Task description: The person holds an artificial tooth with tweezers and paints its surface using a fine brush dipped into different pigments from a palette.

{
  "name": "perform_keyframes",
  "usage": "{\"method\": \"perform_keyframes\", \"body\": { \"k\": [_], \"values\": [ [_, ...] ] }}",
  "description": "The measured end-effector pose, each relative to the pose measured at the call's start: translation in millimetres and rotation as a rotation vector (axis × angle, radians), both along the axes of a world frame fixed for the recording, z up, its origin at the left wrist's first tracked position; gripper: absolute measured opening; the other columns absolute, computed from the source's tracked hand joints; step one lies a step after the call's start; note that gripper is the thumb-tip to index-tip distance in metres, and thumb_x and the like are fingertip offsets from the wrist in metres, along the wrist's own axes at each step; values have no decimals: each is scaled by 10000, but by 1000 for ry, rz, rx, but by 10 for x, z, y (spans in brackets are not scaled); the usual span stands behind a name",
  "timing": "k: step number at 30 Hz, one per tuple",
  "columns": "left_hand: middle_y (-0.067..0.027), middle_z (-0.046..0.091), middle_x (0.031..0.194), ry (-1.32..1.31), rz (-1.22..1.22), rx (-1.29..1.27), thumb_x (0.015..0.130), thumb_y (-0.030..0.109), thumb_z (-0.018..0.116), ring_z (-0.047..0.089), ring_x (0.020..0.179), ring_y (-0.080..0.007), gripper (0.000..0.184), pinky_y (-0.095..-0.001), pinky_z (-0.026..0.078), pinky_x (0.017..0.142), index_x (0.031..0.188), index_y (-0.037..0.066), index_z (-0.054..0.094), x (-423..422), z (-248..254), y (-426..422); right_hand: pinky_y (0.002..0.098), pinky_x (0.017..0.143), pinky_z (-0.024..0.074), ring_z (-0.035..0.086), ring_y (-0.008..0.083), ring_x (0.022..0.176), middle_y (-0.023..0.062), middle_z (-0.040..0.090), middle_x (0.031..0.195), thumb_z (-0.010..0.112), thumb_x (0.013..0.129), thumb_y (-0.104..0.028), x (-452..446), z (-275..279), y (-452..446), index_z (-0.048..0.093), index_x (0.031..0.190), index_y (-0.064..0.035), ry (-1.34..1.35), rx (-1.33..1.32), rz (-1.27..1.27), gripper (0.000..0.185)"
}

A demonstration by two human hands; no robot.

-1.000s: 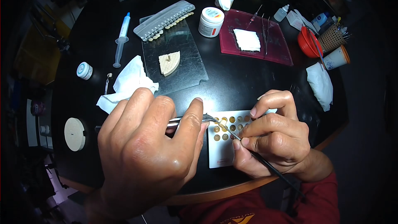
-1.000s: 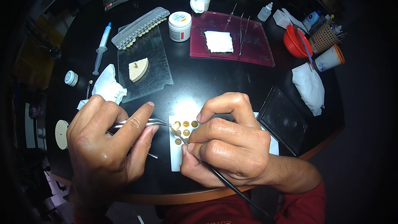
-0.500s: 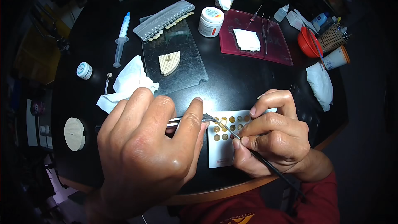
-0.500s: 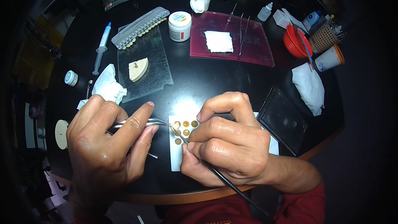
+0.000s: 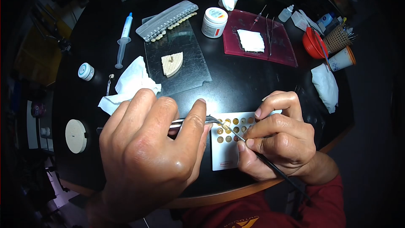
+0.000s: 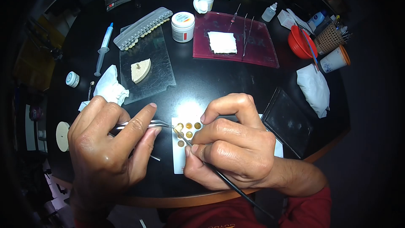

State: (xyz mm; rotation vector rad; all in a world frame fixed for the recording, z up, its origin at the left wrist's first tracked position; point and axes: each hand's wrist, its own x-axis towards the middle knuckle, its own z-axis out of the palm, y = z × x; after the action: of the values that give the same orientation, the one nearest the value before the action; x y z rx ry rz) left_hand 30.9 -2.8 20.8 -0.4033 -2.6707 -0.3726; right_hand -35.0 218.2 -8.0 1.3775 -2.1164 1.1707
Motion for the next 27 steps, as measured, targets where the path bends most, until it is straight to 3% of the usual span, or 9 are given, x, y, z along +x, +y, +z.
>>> {"method": "perform_keyframes", "body": {
  "k": [27],
  "values": [
    [-48, 521, 727, 1, 1, -5, 740, 108, 861, 520, 676, -200, 306, -365, 384, 576, 1039, 48, 836, 0, 4, 1, 335, 711, 464, 644, 249, 816, 34, 698, 719, 840, 660, 7, -14, -4, -4, 622, 691, -71, 0, -3, -4, 234]
  ]
}}
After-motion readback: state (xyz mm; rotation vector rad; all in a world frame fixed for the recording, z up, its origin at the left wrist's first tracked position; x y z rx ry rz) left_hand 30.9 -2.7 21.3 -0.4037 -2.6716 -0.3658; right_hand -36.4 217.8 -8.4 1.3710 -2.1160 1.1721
